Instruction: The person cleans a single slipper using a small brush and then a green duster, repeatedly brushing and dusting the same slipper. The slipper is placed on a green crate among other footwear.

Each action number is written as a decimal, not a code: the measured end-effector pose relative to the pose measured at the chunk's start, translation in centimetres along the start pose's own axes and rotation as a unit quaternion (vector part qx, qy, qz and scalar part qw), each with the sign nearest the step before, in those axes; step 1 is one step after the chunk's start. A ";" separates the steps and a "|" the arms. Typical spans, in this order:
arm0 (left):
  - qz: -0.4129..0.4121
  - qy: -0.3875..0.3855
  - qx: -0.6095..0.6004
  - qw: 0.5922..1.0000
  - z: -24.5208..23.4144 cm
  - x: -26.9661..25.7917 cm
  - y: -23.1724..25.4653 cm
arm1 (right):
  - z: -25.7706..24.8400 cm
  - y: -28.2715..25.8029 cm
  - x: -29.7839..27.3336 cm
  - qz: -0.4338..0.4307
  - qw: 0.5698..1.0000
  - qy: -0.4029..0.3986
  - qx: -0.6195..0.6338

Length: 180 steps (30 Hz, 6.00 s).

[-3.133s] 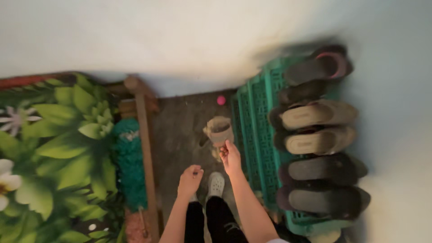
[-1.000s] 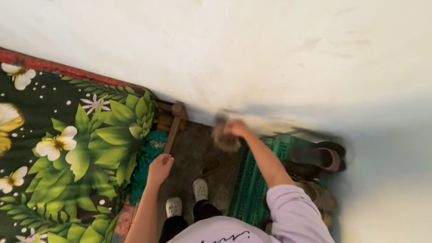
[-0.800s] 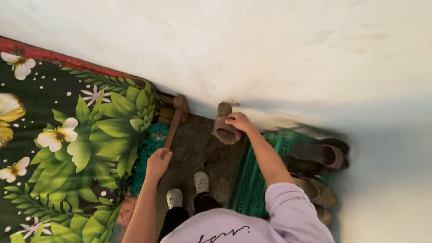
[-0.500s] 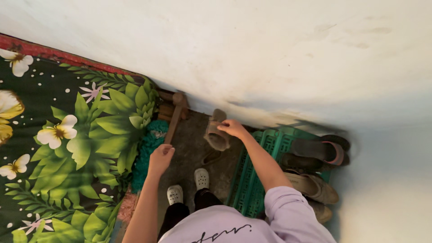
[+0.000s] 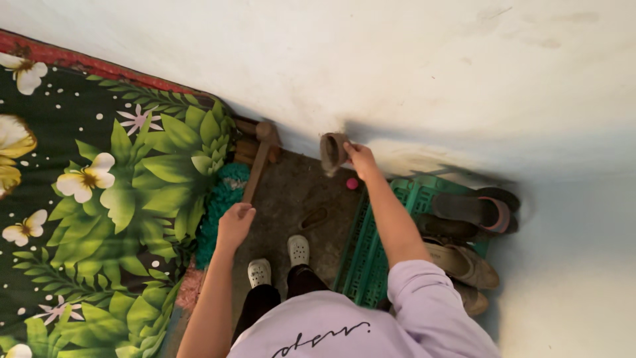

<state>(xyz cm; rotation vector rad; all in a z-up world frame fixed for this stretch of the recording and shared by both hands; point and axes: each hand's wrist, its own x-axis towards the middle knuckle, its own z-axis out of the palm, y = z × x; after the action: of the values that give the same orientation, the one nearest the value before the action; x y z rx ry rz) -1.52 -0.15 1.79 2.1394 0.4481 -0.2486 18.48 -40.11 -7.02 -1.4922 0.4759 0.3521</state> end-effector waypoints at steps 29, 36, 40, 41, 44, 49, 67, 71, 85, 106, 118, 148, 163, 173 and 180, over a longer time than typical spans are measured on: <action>-0.010 0.026 0.008 1.000 -1.4 -1.6 -3.2 | -0.1 -3.0 0.4 -0.002 0.964 0.134 0.230; 0.007 0.008 -0.002 1.000 -0.2 -1.3 -2.7 | 3.6 2.2 -3.9 -0.069 0.987 0.117 0.081; 0.037 -0.010 -0.008 0.999 0.3 -1.0 -1.6 | 3.7 4.0 -5.8 -0.169 0.972 0.074 -0.144; 0.034 -0.006 -0.010 0.999 0.6 -1.2 -1.0 | 3.9 4.4 -6.4 -0.197 0.962 0.070 -0.178; 0.052 -0.016 -0.012 0.998 1.1 -1.4 1.1 | 4.0 4.3 -8.5 -0.265 0.927 0.051 -0.261; 0.116 -0.033 -0.009 0.993 2.8 -1.0 5.7 | 3.9 2.1 -13.9 -0.487 0.806 0.028 -0.335; -0.038 -0.089 -0.004 0.995 10.2 -0.1 14.6 | 6.4 -3.5 -24.7 -0.591 0.663 0.016 -0.460; -0.026 -0.015 0.012 0.999 10.1 0.9 13.6 | 5.8 -5.6 -25.6 -0.576 0.675 0.035 -0.459; -0.042 -0.102 0.027 0.993 7.2 -0.5 15.9 | 5.9 -0.8 -25.5 -0.441 0.762 -0.019 -0.473; -0.159 -0.042 -0.169 0.972 1.8 0.3 -0.4 | 1.2 -6.2 -3.1 -0.044 0.989 0.040 0.138; -0.150 -0.040 -0.180 0.971 2.6 0.0 -0.1 | 3.5 -1.9 -5.0 0.229 0.944 -0.111 0.210; -0.148 -0.067 -0.164 0.973 3.1 -0.5 1.9 | 5.5 0.8 -6.7 -0.123 0.990 0.055 0.043; -0.160 -0.068 -0.170 0.970 2.8 -0.1 0.4 | 4.9 -1.6 -4.7 0.127 0.955 -0.215 -0.159; -0.183 -0.050 -0.174 0.966 1.7 0.0 -1.8 | 3.1 -2.8 -2.7 -0.195 0.961 0.058 -0.187; -0.173 -0.064 -0.178 0.967 2.2 0.1 -1.4 | 4.0 -0.5 -4.2 -0.104 0.963 -0.096 -0.230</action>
<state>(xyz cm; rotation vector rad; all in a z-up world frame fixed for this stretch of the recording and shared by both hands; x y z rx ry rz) -2.04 -1.23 -0.52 1.6753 0.7332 -0.4631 15.45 -35.89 -4.38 -1.9160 0.0772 0.4564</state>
